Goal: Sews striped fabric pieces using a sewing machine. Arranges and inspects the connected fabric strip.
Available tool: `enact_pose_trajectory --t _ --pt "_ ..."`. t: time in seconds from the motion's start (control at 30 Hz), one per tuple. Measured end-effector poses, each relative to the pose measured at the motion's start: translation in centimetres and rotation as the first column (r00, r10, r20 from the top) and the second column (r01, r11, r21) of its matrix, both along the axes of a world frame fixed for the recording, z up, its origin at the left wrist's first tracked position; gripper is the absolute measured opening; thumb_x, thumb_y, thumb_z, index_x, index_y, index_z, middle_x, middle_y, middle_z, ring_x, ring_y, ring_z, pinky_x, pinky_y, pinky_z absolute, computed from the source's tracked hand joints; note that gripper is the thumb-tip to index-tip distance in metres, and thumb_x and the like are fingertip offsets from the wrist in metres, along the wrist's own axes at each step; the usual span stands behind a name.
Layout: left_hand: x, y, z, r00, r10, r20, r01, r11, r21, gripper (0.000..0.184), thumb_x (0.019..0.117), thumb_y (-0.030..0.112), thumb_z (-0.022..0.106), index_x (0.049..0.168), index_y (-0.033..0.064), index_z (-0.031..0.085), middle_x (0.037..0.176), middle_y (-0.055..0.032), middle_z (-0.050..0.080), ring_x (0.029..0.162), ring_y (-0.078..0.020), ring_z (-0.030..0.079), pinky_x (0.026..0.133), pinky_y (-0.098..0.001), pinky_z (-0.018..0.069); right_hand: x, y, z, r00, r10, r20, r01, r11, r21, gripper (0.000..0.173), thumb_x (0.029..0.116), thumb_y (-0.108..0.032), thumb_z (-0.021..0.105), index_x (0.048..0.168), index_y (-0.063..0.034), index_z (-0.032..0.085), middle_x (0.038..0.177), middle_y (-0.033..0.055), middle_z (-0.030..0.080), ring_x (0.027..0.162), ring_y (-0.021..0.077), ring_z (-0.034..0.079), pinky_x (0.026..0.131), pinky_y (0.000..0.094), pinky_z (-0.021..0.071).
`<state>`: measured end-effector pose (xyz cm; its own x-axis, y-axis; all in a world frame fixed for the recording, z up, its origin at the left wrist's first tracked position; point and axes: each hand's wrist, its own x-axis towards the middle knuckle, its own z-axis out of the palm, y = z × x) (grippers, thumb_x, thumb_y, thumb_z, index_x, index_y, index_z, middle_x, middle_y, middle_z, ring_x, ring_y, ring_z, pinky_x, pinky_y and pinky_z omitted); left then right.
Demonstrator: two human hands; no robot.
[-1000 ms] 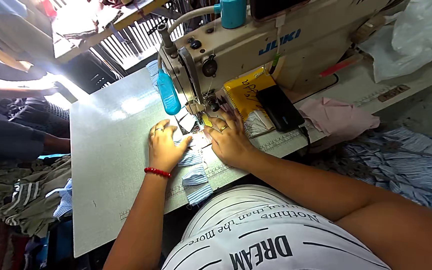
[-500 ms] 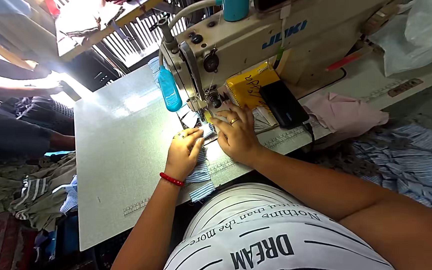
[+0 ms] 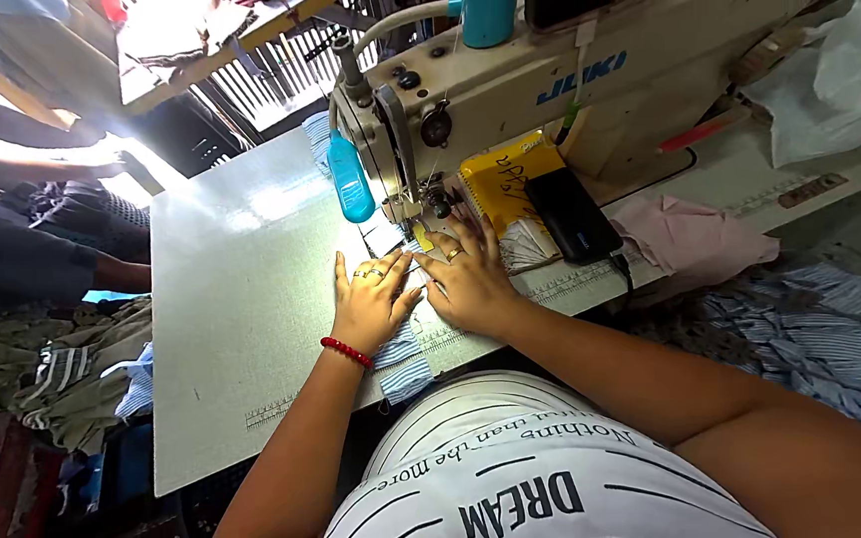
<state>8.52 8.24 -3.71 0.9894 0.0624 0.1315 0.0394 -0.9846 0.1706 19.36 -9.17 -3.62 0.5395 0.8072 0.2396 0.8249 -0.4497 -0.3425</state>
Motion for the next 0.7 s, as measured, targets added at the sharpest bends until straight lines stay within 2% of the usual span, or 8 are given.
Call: enact_pose_trajectory --t 0.17,0.3,0.57,0.7 --pt "0.5 0.8 0.3 1.0 -0.003 -0.01 0.003 1.0 0.009 0.06 0.1061 0.053 0.029 0.15 0.0203 0.055 0.151 -0.0014 0.056 0.141 -0.0274 0.05 0.116 -0.077 0.0046 0.1 0.3 0.2 0.999 0.002 -0.037 -0.005 0.997 -0.077 0.05 0.0994 -0.037 0.046 0.145 -0.0232 0.061 0.158 0.0105 0.047 0.156 0.0396 0.019 0.118 0.0759 -0.0004" --pt "0.5 1.5 0.1 1.0 -0.024 -0.003 0.024 1.0 0.003 0.062 0.1056 0.055 0.028 0.15 0.021 0.055 0.151 -0.0012 0.056 0.142 -0.027 0.05 0.116 -0.0777 0.0039 0.1 0.4 0.6 0.998 0.003 -0.062 -0.009 0.994 -0.11 0.051 0.1002 -0.037 0.046 0.148 -0.0248 0.057 0.161 0.0094 0.044 0.157 0.0393 0.016 0.118 0.076 -0.0003" --pt "0.7 1.6 0.3 0.999 -0.027 -0.029 0.028 0.999 0.025 0.067 0.1041 0.06 0.024 0.151 0.0231 0.054 0.153 0.0002 0.054 0.143 -0.0274 0.049 0.115 -0.0781 0.0 0.1 0.4 0.6 0.997 -0.009 -0.071 0.001 0.994 -0.109 0.051 0.101 -0.037 0.046 0.149 -0.0265 0.056 0.161 0.0092 0.043 0.158 0.0391 0.015 0.118 0.0757 0.0" --pt "0.7 1.9 0.3 0.998 -0.051 -0.023 0.051 0.998 0.033 0.066 0.1048 0.06 0.023 0.152 0.0238 0.053 0.153 -0.0002 0.055 0.142 -0.0278 0.049 0.115 -0.0785 -0.0003 0.0 0.4 0.6 0.999 -0.005 -0.046 0.0 0.995 -0.096 0.049 0.1007 -0.037 0.045 0.145 -0.0218 0.061 0.16 0.01 0.044 0.157 0.0391 0.017 0.119 0.0751 0.0019"
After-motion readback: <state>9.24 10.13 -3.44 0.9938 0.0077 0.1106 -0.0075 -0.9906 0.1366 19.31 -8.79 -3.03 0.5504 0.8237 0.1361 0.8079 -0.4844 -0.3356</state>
